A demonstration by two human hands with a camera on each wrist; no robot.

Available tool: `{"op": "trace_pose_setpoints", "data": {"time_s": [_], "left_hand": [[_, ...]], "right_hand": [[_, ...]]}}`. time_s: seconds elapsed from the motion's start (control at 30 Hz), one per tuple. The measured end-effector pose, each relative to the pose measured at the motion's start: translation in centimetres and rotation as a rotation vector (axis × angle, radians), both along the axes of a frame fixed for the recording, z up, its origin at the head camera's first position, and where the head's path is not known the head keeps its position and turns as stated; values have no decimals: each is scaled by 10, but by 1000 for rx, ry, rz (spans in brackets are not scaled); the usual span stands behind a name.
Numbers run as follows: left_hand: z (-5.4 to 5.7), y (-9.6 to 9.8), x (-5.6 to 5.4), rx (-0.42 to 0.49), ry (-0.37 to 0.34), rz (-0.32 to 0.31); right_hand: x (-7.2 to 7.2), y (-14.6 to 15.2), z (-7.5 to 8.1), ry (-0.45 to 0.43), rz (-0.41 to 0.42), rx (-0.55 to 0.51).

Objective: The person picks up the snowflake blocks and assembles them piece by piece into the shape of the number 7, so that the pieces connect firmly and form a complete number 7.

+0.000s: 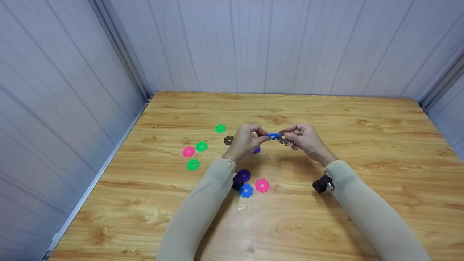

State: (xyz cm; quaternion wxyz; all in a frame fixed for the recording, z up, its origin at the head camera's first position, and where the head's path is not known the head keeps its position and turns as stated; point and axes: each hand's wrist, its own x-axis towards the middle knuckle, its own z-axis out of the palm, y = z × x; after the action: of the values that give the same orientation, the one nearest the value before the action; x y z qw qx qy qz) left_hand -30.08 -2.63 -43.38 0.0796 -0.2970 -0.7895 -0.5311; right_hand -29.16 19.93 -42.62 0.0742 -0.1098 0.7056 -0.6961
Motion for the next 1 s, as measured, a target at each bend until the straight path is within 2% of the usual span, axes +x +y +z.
{"op": "trace_pose_setpoints", "data": {"time_s": [0.43, 0.67, 0.8, 1.0], "left_hand": [[-3, -1, 0, 59, 7, -20], [-4, 0, 0, 42, -23, -1], [-4, 2, 0, 41, -33, 11], [0, 5, -2, -13, -59, -2]], "right_hand": [[2, -3, 0, -49, 12, -85], [2, -8, 0, -65, 0, -43], [0, -9, 1, -83, -11, -50], [-2, -2, 0, -108, -10, -70]]}}
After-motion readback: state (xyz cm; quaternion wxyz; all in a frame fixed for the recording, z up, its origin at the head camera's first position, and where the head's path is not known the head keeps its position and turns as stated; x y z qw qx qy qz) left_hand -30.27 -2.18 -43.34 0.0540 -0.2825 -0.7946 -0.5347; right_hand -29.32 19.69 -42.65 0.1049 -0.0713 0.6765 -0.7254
